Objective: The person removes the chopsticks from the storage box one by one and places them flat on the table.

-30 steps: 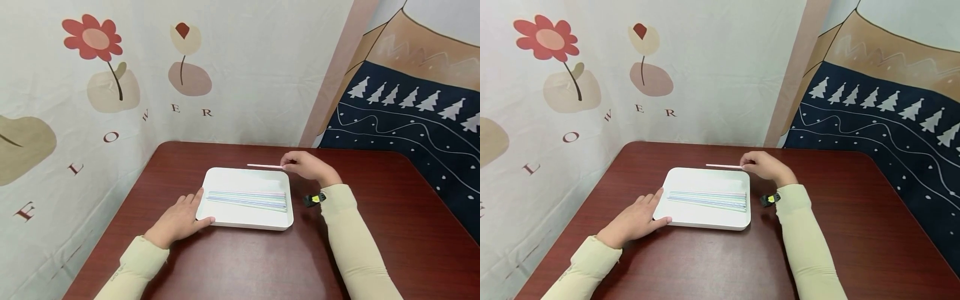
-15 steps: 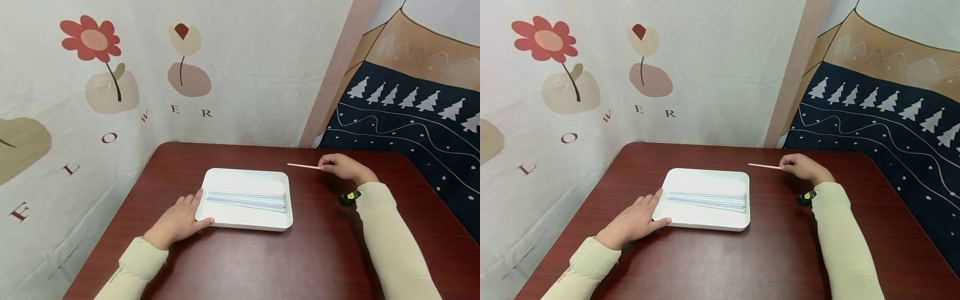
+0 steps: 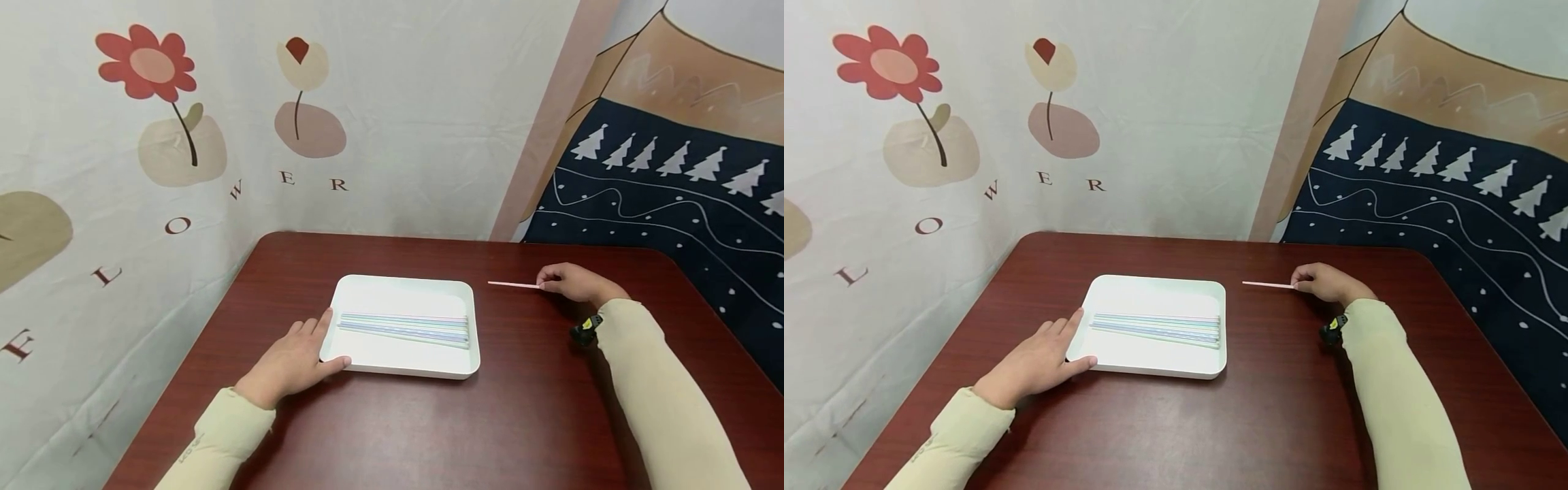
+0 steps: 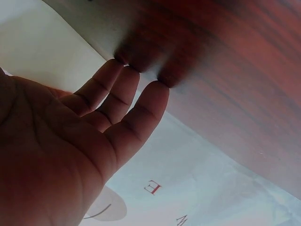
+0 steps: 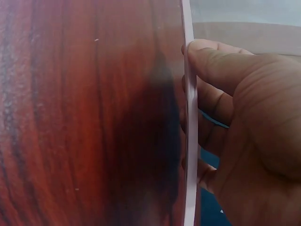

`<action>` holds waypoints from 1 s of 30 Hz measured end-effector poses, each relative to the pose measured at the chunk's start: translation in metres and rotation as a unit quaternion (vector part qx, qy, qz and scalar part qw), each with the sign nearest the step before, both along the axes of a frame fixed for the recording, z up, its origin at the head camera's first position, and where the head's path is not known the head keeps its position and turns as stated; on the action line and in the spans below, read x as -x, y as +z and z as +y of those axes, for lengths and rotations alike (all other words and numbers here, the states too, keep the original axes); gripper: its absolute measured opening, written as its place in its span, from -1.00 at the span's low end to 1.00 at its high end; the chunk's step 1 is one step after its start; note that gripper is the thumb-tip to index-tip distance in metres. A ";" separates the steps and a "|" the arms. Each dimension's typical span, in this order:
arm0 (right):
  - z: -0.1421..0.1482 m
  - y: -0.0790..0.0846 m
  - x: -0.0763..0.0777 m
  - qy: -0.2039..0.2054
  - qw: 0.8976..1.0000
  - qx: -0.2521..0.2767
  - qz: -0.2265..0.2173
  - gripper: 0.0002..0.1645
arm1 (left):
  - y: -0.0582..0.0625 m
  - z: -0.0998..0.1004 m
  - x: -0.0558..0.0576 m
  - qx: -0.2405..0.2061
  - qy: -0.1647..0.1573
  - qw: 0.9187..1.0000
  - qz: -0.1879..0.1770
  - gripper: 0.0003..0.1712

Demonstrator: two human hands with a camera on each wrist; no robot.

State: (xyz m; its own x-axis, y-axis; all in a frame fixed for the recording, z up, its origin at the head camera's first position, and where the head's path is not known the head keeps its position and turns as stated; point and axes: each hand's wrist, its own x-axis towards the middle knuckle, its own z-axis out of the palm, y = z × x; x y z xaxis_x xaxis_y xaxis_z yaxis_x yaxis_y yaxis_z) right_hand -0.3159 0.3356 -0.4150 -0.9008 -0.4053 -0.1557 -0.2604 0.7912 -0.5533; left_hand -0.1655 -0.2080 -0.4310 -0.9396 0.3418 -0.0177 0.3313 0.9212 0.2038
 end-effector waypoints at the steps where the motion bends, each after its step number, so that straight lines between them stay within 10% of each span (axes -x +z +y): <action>1: 0.001 -0.001 0.000 0.002 1.000 0.000 -0.002 -0.88 | 0.000 0.000 0.000 -0.002 -0.001 1.000 0.001 0.24; 30: -0.005 -0.002 -0.001 -0.010 1.000 0.012 -0.024 -0.89 | 0.001 -0.001 0.000 0.001 0.000 1.000 -0.005 0.25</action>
State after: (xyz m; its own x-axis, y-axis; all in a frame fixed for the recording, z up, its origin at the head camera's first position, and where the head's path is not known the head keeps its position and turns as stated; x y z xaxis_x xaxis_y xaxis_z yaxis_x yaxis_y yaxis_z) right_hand -0.3144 0.3306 -0.4170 -0.9010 -0.3906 -0.1889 -0.2173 0.7831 -0.5827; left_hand -0.1651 -0.2089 -0.4297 -0.9396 0.3410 -0.0287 0.3284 0.9220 0.2050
